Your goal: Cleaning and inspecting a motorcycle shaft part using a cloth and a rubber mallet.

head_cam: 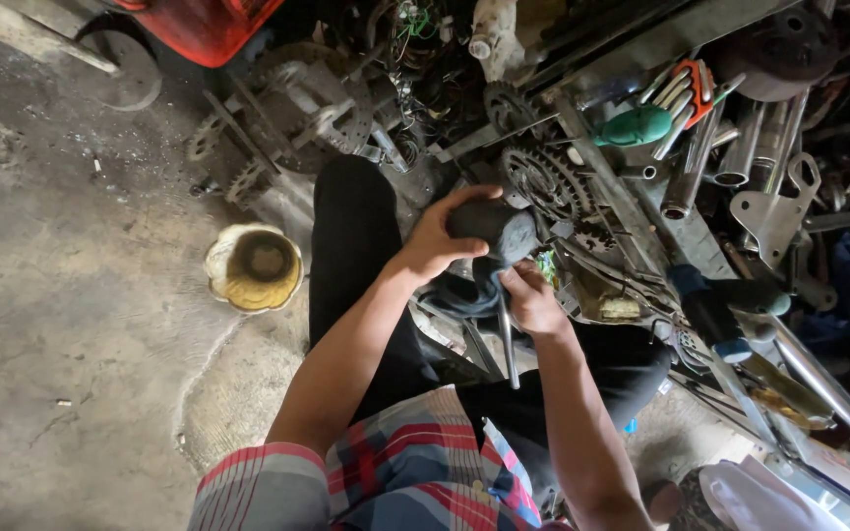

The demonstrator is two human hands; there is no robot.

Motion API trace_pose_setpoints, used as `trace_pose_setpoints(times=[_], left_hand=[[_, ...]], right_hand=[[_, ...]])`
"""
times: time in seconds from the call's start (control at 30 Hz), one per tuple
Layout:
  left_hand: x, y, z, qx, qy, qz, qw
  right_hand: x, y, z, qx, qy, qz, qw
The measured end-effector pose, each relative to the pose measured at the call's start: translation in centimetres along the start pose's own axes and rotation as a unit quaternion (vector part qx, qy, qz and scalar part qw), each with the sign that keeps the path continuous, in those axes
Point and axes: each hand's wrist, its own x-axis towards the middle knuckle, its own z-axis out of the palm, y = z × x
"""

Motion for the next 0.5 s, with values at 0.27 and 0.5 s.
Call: trace_pose_setpoints(times=[0.27,0.5], left_hand=[[-0.9,-0.4,0.6,0.250,0.178,0.007,0.952],[-2.2,3.7,2.7,0.327,0.240,-0.036,0.914]], right_hand=[[0.5,-7.2,9.2,-0.285,0.022,0.031,0.958],[-1.1,-6.6,10.7,-0.507,0.011,-0.022,0.862]])
